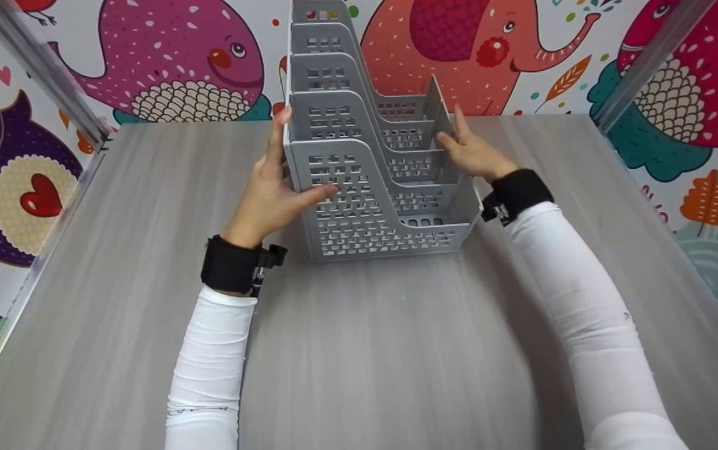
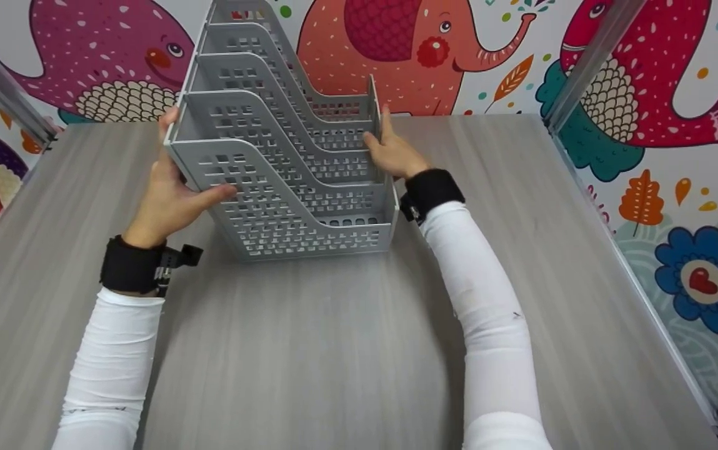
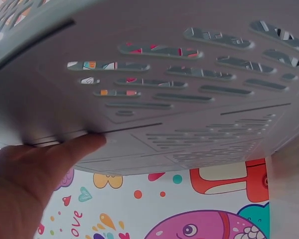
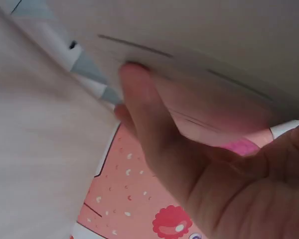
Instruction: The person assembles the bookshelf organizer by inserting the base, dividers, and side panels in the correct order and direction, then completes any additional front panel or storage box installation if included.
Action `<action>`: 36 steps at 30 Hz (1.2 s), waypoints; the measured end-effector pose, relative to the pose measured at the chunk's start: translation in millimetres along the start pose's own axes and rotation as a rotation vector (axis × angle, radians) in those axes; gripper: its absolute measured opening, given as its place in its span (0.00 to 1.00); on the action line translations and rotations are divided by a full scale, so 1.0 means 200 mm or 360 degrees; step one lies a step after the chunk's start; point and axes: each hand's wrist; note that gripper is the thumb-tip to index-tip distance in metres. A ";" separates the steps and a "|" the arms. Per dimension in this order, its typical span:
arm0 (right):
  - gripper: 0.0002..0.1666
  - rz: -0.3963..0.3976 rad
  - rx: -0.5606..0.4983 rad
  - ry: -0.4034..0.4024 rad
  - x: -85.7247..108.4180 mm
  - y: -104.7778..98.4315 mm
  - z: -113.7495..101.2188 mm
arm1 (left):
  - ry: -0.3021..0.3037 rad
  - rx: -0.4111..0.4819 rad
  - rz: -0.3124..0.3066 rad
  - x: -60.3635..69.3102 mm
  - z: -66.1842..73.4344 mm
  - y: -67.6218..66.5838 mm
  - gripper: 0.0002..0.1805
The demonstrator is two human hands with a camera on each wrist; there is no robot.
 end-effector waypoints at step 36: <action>0.62 -0.0330 0.0264 0.0090 -0.09 0.07 0.03 | 0.0004 -0.0030 0.0002 0.01 -0.01 -0.01 0.60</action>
Point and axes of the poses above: each hand's wrist, its own x-axis away from the middle knuckle, its own y-axis out of the palm, z = x × y, and after that the axes turned 7 degrees about x, right-handed
